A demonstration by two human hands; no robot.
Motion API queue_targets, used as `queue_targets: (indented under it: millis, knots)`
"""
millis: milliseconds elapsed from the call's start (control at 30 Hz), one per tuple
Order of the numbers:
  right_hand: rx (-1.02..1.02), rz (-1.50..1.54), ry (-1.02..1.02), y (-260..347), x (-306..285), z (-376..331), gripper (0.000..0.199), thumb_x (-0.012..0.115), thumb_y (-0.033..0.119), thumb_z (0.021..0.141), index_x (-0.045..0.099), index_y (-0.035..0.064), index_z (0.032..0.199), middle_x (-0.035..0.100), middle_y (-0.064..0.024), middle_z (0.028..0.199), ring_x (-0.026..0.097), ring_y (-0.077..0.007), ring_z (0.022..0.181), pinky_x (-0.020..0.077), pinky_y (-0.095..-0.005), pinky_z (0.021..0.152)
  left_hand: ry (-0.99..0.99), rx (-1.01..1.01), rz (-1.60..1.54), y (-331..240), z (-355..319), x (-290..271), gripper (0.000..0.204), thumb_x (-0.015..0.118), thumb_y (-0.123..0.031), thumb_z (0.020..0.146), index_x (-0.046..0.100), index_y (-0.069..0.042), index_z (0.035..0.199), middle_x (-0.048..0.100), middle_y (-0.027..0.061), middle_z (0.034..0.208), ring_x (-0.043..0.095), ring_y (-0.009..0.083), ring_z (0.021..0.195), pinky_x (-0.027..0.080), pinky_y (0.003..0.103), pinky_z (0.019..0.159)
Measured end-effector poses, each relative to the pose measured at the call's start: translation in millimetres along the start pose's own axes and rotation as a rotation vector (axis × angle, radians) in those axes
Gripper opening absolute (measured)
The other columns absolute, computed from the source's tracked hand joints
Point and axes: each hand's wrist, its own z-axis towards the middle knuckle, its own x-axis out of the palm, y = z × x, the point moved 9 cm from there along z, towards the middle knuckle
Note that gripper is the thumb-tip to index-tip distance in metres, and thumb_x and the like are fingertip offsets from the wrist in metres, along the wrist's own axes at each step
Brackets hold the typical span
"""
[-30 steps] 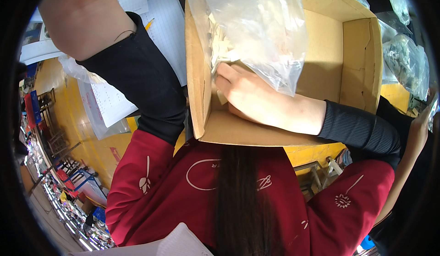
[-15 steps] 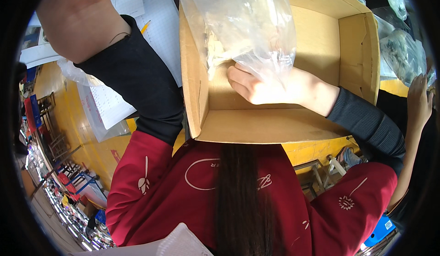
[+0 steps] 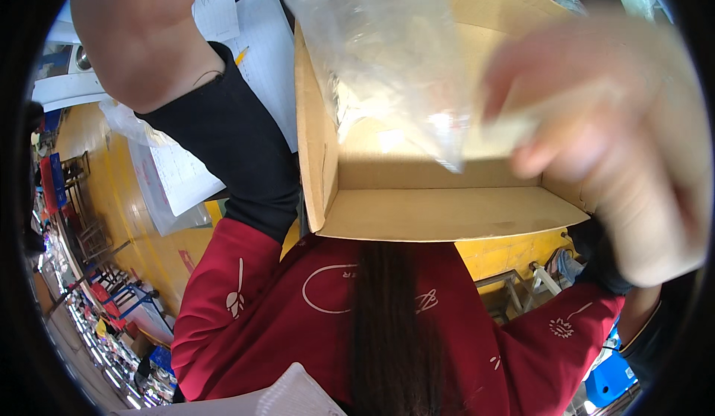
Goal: The person transfers small white rectangular items from a cardboard box into a clear plastic bag, then seals the bag. The person then opens a small sealed packet, removes small white tags, and places them into the cardboard box.
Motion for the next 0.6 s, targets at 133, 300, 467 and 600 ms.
queue_targets:
  millis: [133, 300, 467, 600]
  knots:
    - [0.206, -0.117, -0.272, -16, -1, 9, 0.022, 0.057, 0.003, 0.097, 0.068, -0.0029, 0.116, 0.072, -0.0158, 0.101, 0.072, -0.0192, 0.084, 0.0573, -0.0278, 0.072, 0.05, 0.073, 0.027, -9, 13, 6, 0.024, 0.056, 0.006, 0.079, 0.066, 0.002, 0.1, 0.068, 0.0148, 0.099, 0.065, 0.0291, 0.086, 0.049, 0.034, 0.082]
    - [0.014, -0.522, -0.138, -28, 34, 39, 0.025, 0.058, 0.0, 0.095, 0.068, 0.0005, 0.117, 0.072, -0.0182, 0.09, 0.075, -0.0225, 0.083, 0.0567, -0.0287, 0.069, 0.054, 0.16, 0.102, -22, 13, 6, 0.022, 0.055, 0.005, 0.079, 0.065, 0.002, 0.099, 0.068, 0.0146, 0.1, 0.064, 0.0281, 0.087, 0.049, 0.033, 0.081]
    - [0.135, -0.684, -0.133, -49, -1, 42, 0.028, 0.06, 0.002, 0.095, 0.067, 0.0026, 0.121, 0.072, -0.0161, 0.087, 0.074, -0.021, 0.083, 0.0564, -0.0282, 0.072, 0.029, 0.016, -0.098, -16, 4, 3, 0.023, 0.055, 0.003, 0.082, 0.063, 0.003, 0.104, 0.067, 0.0146, 0.103, 0.064, 0.0264, 0.09, 0.05, 0.032, 0.082]
    - [0.062, -0.585, -0.174, -50, -7, 30, 0.035, 0.059, 0.002, 0.096, 0.061, 0.0027, 0.131, 0.072, -0.0114, 0.109, 0.07, -0.0163, 0.095, 0.0546, -0.0277, 0.086, -0.005, -0.095, -0.255, -15, -5, 1, 0.024, 0.054, 0.002, 0.084, 0.062, 0.004, 0.107, 0.066, 0.0146, 0.106, 0.064, 0.0251, 0.092, 0.05, 0.032, 0.083]
